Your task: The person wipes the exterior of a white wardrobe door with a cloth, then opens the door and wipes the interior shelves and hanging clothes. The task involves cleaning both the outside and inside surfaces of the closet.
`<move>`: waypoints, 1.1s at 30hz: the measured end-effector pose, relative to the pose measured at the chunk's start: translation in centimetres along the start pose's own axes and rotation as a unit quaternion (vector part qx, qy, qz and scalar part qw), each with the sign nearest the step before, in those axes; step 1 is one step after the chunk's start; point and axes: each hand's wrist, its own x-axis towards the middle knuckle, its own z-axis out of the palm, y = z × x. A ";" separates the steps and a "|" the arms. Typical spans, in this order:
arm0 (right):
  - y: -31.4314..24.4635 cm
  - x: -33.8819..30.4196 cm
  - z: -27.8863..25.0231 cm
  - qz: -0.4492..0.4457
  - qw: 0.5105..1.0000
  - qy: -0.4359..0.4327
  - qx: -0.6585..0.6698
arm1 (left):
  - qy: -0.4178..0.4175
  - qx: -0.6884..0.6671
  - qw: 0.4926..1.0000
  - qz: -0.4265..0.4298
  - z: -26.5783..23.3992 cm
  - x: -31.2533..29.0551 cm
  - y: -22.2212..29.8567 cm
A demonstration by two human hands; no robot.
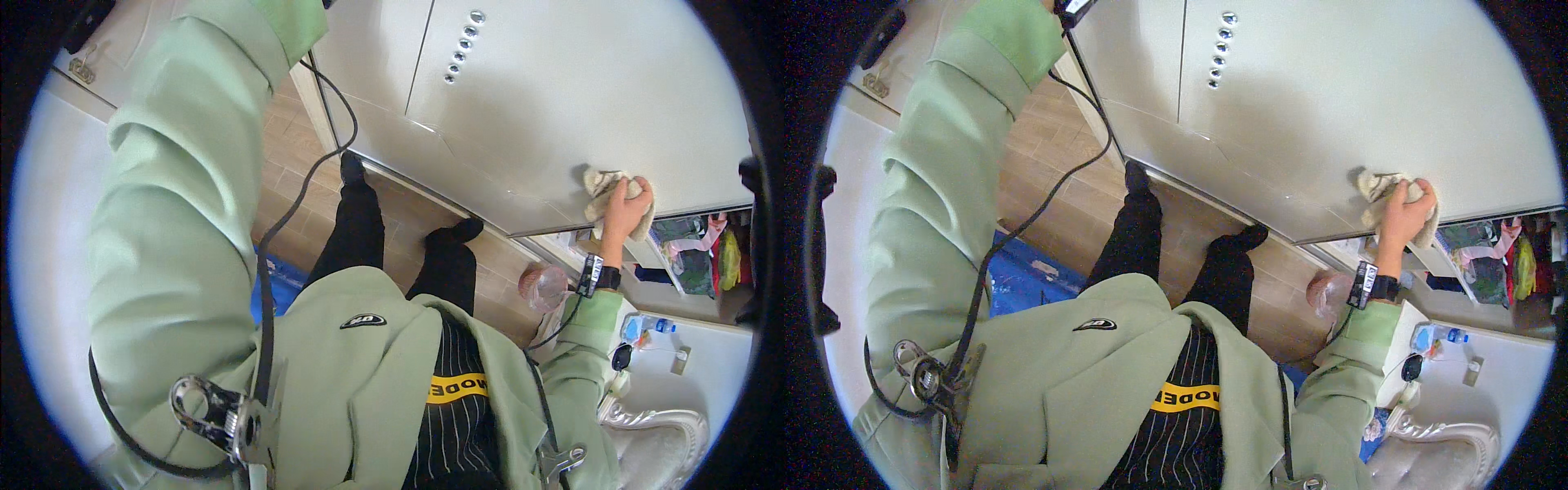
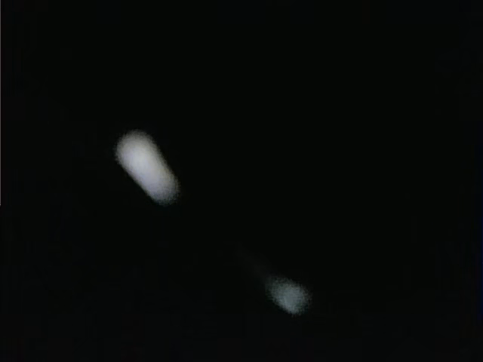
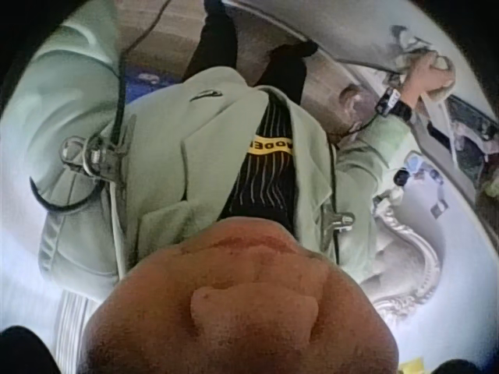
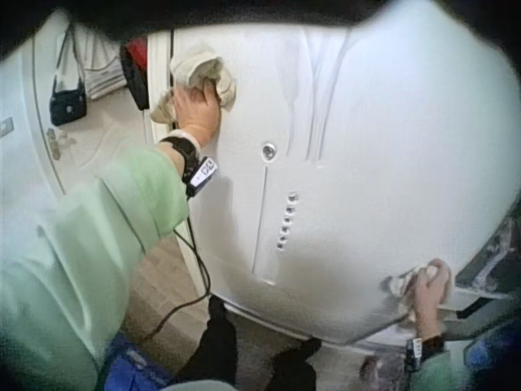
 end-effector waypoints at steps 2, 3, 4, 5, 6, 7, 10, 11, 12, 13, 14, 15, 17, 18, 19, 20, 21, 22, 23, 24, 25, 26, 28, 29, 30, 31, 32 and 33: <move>-0.9 -0.6 -0.1 -0.027 0.999 -0.023 0.016 | -0.097 -0.107 0.986 -0.084 -1.1 -0.6 -0.2; -1.6 -1.1 0.2 -0.042 0.999 0.001 -0.023 | -0.122 -0.392 0.907 -0.094 -1.6 -1.3 -0.5; -2.5 -1.5 0.2 -0.029 0.999 -0.007 -0.025 | -0.229 -0.089 0.969 0.030 -2.3 -1.6 -1.2; -3.7 -2.2 0.9 -0.051 0.995 -0.013 -0.081 | -0.283 0.223 0.926 0.113 -2.5 -4.1 -1.3; -5.1 -2.9 1.3 -0.008 0.997 -0.064 -0.046 | -0.294 0.498 0.781 0.236 -3.0 -6.8 -1.2; -6.6 -3.7 1.7 0.025 0.988 -0.125 -0.084 | -0.340 0.461 0.787 0.227 -3.3 -9.1 -1.5; -11.1 -4.8 2.0 -0.014 0.983 -0.165 -0.083 | -0.377 0.253 0.891 0.002 -2.3 -15.5 -2.4; -13.4 -5.0 1.9 -0.044 0.990 -0.122 -0.053 | -0.361 0.159 0.914 -0.096 -2.3 -16.8 -3.7; -14.7 -4.3 1.2 -0.075 0.993 -0.087 -0.021 | -0.334 0.109 0.919 -0.176 -1.9 -17.4 -3.3; -15.9 -3.1 0.2 -0.081 0.994 -0.078 -0.001 | -0.227 -0.067 0.929 -0.284 -1.9 -16.9 -3.6; -16.6 -0.8 -1.2 -0.120 0.992 -0.032 0.000 | -0.079 -0.246 0.926 -0.277 -2.0 -16.3 -2.9; -17.2 1.8 -2.8 -0.135 0.990 0.021 0.024 | -0.123 -0.277 0.940 -0.156 -2.3 -14.3 -2.0; -18.0 7.4 -6.2 -0.157 0.975 0.088 0.127 | -0.148 -0.280 0.946 0.071 -4.2 -8.8 1.9; -18.7 10.0 -6.7 -0.195 0.963 0.154 0.102 | -0.110 -0.245 0.947 0.176 -4.8 -6.6 4.3; -19.1 12.5 -8.1 -0.233 0.945 0.190 0.131 | -0.097 -0.244 0.942 0.209 -6.2 -3.9 7.1; -19.4 14.7 -9.1 -0.266 0.923 0.258 0.110 | -0.081 -0.231 0.939 0.240 -7.1 -1.5 9.9; -19.6 16.2 -9.5 -0.251 0.920 0.280 0.111 | -0.066 -0.233 0.929 0.282 -7.5 0.5 12.3; -19.7 17.2 -9.6 -0.280 0.898 0.322 0.103 | -0.050 -0.234 0.916 0.323 -7.7 2.0 14.4; -19.6 17.2 -9.3 -0.236 0.919 0.303 0.090 | -0.048 -0.244 0.912 0.325 -7.8 3.0 15.9; -19.2 16.4 -8.7 -0.214 0.929 0.295 0.073 | -0.045 -0.253 0.909 0.327 -7.8 3.6 17.3; -18.6 15.2 -7.9 -0.210 0.929 0.300 0.057 | -0.042 -0.267 0.906 0.326 -7.6 3.6 18.1; -17.9 13.4 -6.7 -0.192 0.934 0.293 0.066 | -0.041 -0.252 0.913 0.317 -7.3 3.5 18.5; -15.7 8.5 -4.4 -0.130 0.958 0.253 0.035 | -0.077 -0.200 0.934 0.286 -6.6 2.7 18.7; -14.4 6.2 -3.6 -0.086 0.975 0.203 0.012 | -0.013 -0.240 0.927 0.289 -6.2 2.4 18.7; -13.2 4.1 -2.9 -0.055 0.988 0.140 0.025 | -0.015 -0.234 0.928 0.289 -5.9 2.1 18.5; -12.2 3.0 -2.9 -0.068 0.990 0.120 0.017 | -0.019 -0.228 0.930 0.288 -5.8 2.0 18.5; -11.6 2.7 -2.9 -0.102 0.985 0.135 0.027 | -0.023 -0.219 0.932 0.287 -5.6 1.9 18.4; -11.3 3.0 -3.3 -0.117 0.983 0.140 0.034 | -0.023 -0.221 0.933 0.284 -5.6 1.8 18.3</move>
